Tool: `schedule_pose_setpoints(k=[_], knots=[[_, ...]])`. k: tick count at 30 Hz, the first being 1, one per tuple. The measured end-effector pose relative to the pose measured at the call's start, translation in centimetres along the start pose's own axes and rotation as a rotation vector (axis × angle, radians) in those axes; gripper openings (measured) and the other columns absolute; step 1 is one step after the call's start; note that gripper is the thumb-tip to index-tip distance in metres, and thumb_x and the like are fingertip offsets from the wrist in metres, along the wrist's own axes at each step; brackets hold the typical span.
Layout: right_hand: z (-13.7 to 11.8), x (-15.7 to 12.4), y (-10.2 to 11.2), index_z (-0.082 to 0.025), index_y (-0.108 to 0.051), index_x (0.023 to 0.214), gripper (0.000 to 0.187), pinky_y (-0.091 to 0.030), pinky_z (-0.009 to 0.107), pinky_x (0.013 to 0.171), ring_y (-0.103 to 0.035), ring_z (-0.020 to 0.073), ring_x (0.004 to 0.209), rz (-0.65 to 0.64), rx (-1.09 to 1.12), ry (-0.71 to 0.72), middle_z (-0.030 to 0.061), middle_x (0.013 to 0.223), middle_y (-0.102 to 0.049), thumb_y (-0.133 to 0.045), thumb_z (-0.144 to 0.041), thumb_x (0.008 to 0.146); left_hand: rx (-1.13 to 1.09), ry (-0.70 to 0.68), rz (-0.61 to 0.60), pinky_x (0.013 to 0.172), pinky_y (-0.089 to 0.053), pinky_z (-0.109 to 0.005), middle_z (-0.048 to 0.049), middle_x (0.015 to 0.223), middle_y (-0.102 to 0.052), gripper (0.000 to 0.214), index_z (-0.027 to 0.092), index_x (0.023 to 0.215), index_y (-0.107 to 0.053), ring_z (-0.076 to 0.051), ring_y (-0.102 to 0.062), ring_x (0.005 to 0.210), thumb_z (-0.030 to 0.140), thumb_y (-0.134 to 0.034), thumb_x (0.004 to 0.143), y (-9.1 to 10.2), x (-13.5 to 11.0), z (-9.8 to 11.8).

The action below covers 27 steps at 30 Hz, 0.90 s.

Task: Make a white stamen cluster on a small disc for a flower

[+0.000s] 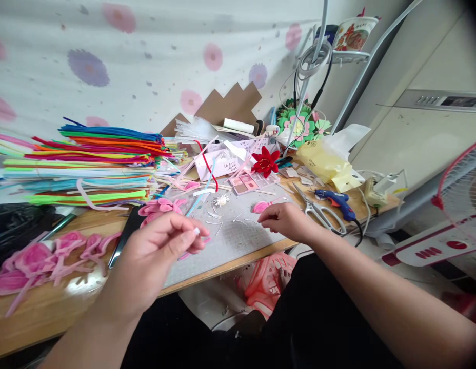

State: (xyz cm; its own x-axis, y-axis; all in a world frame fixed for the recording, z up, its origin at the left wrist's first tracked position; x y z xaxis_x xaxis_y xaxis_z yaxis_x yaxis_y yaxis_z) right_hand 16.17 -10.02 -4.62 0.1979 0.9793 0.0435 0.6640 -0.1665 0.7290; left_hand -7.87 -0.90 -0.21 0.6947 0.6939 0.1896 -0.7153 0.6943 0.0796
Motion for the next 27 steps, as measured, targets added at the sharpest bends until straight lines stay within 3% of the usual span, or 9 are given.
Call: schedule_pose_setpoints(k=[3, 7, 12, 17, 20, 23, 25, 27], knots=[[0.8, 0.7, -2.0, -0.015, -0.076, 0.086, 0.019, -0.05, 0.03, 0.074, -0.068, 0.0199, 0.079, -0.002, -0.123, 0.049, 0.0076, 0.083, -0.074, -0.061, -0.007, 0.078, 0.254, -0.007, -0.089, 0.074, -0.051, -0.024, -0.0005, 0.088, -0.07, 0.011, 0.026, 0.078, -0.066, -0.017, -0.065, 0.083, 0.029, -0.061, 0.087, 0.0, -2.1, -1.1], [0.6, 1.7, -4.4, -0.015, -0.075, 0.09, 0.019, -0.047, 0.031, 0.08, -0.065, 0.022, 0.088, -0.052, -0.273, 0.125, 0.0105, 0.091, -0.073, -0.06, -0.007, 0.082, 0.322, 0.062, -0.265, 0.069, -0.05, -0.024, -0.0014, 0.083, -0.07, 0.016, 0.025, 0.078, -0.064, -0.017, -0.065, 0.077, 0.032, -0.055, 0.09, -1.5, -4.1, -3.0], [0.0, 1.0, -5.3, -0.01, -0.069, 0.084, 0.022, -0.044, 0.033, 0.079, -0.059, 0.0231, 0.086, -0.057, -0.434, 0.175, 0.0143, 0.089, -0.066, -0.048, -0.006, 0.089, 0.321, 0.105, -0.265, 0.069, -0.05, -0.025, -0.0021, 0.08, -0.07, 0.018, 0.024, 0.079, -0.062, -0.017, -0.065, 0.075, 0.032, -0.052, 0.091, -2.0, -5.0, -5.4], [-0.6, -3.4, -5.8, -0.013, -0.062, 0.082, 0.019, -0.045, 0.033, 0.075, -0.055, 0.0213, 0.079, -0.133, -0.499, 0.228, 0.0104, 0.085, -0.062, -0.046, -0.005, 0.088, 0.334, 0.022, -0.249, 0.066, -0.051, -0.025, -0.0019, 0.077, -0.07, 0.018, 0.024, 0.078, -0.06, -0.017, -0.066, 0.072, 0.029, -0.05, 0.091, -1.8, -5.2, -5.9], [-0.7, -6.1, -5.7, -0.016, -0.058, 0.081, 0.02, -0.045, 0.031, 0.072, -0.054, 0.0197, 0.077, -0.124, -0.401, 0.196, 0.008, 0.083, -0.06, -0.044, -0.004, 0.088, 0.392, -0.091, -0.279, 0.078, -0.052, -0.028, -0.0044, 0.096, -0.072, 0.015, 0.024, 0.08, -0.06, -0.019, -0.068, 0.089, 0.022, -0.049, 0.091, -3.0, -4.7, -5.9], [-0.3, -6.9, -4.7, -0.018, -0.056, 0.079, 0.017, -0.045, 0.029, 0.071, -0.055, 0.0183, 0.077, -0.011, -0.124, 0.073, 0.006, 0.082, -0.059, -0.046, -0.007, 0.089, 0.43, -0.199, -0.414, 0.094, -0.047, -0.037, -0.0074, 0.123, -0.067, 0.017, 0.023, 0.078, -0.061, -0.023, -0.062, 0.111, 0.018, -0.05, 0.089, -5.8, -3.5, -5.9], [0.0, -6.3, -3.8, -0.019, -0.054, 0.078, 0.014, -0.044, 0.028, 0.07, -0.055, 0.017, 0.076, 0.054, 0.007, 0.013, 0.004, 0.08, -0.059, -0.049, -0.01, 0.087, 0.358, -0.134, -0.399, 0.095, -0.047, -0.04, -0.0086, 0.126, -0.065, 0.017, 0.022, 0.077, -0.059, -0.024, -0.063, 0.11, 0.021, -0.049, 0.09, -7.2, -1.9, -6.1], [-0.1, -5.3, -2.9, -0.019, -0.054, 0.079, 0.011, -0.043, 0.027, 0.068, -0.055, 0.0158, 0.074, 0.092, 0.064, -0.009, 0.0023, 0.079, -0.059, -0.05, -0.012, 0.086, 0.152, 0.043, -0.36, 0.088, -0.051, -0.038, -0.0102, 0.132, -0.06, 0.016, 0.021, 0.079, -0.056, -0.022, -0.066, 0.103, 0.029, -0.049, 0.092, -8.3, -0.1, -6.6]])
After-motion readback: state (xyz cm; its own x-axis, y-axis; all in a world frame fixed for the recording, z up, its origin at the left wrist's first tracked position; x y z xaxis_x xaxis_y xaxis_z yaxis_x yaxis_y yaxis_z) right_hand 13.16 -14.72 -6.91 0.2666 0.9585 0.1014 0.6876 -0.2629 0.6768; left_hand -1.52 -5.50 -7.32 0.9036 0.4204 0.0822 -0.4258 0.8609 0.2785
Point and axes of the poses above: each hand's wrist, its own x-axis towards the middle knuckle, its own y-axis out of the back of the hand, z = x × y, the point moved 6 cm from there along x, towards the middle knuckle
